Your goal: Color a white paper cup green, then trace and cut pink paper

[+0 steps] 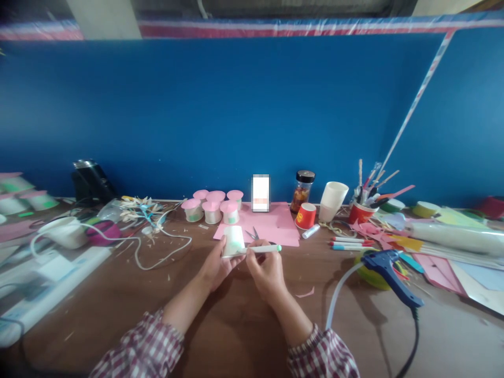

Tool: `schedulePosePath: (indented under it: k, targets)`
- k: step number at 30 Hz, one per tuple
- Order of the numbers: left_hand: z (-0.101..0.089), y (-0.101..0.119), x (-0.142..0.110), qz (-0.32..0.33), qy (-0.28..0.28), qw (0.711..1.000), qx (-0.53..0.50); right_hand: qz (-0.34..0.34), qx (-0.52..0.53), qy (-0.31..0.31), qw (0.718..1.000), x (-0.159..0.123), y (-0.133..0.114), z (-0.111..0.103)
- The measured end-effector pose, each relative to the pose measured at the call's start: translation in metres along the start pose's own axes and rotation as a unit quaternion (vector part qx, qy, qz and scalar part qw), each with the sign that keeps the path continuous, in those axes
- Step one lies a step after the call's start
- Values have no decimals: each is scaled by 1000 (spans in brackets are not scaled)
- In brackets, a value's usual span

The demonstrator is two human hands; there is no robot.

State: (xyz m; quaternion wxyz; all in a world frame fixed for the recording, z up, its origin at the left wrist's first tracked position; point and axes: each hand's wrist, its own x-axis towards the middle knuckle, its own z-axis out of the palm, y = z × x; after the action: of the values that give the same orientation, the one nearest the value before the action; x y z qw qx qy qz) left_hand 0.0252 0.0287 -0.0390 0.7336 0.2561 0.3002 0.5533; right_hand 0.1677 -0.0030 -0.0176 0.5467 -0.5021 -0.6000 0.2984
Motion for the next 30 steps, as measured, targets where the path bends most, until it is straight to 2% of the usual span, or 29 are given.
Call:
schedulePosePath:
  k: [10,13,19,30]
  targets:
    - [5,3,-2,-1,18,1000,-2,2,2,-3,1000,0,0,1]
    - [5,3,-2,3,21,1000,-8,10,0,14,1000,-1,-1,1]
    - [5,5,-3,1,2,1000,-9,14,75,19,997,-4,-2,1]
    - [2,3,-2,6,-17,1000,-9,0,32,1,999,-2,0,1]
